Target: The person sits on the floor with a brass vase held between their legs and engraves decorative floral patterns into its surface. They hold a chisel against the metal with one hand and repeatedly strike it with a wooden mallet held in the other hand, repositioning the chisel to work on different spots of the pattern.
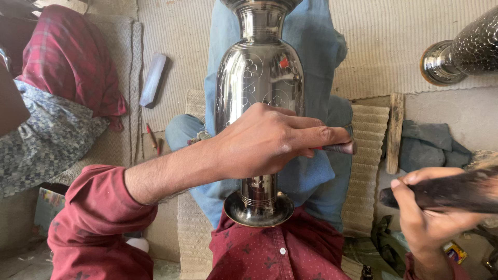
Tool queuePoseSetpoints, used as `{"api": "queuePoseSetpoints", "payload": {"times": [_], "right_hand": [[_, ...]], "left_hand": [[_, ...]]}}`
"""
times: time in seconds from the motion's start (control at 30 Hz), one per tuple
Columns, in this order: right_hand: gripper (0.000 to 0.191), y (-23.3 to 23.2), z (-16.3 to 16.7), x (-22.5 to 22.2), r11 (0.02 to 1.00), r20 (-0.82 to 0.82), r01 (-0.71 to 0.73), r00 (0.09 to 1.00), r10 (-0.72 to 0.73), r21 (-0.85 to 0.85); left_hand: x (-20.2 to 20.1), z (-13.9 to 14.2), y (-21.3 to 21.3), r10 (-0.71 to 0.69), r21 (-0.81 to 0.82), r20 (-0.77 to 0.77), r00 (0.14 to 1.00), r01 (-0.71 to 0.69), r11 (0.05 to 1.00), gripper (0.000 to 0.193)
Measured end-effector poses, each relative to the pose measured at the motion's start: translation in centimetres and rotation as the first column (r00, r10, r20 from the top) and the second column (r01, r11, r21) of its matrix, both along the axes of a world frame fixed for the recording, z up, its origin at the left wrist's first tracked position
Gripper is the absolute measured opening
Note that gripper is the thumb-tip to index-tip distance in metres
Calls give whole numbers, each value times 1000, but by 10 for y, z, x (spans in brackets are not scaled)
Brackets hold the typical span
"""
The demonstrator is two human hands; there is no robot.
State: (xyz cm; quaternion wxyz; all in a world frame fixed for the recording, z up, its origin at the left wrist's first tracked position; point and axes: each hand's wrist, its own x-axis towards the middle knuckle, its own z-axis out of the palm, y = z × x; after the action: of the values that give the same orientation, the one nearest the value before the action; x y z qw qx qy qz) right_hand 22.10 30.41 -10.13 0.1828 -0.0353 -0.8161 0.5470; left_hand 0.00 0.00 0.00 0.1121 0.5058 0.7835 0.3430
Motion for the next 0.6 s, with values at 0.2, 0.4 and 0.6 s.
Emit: {"api": "queuePoseSetpoints", "payload": {"times": [0.2, 0.4, 0.6], "right_hand": [[53, -10, -6, -14, 924, 254, -54, 966, -47, 378], [75, -22, -14, -16, 832, 14, -44, 999, 44, 553], [42, -36, -24, -7, 954, 380, -36, 921, -83, 298]], "left_hand": [[-1, -1, 0, -46, 39, 33, 998, 45, 998, 57], [-10, 0, 7, -140, -14, -3, 990, 140, 990, 59], [-16, 1, 14, -217, -18, 47, 975, 218, 976, 61]]}}
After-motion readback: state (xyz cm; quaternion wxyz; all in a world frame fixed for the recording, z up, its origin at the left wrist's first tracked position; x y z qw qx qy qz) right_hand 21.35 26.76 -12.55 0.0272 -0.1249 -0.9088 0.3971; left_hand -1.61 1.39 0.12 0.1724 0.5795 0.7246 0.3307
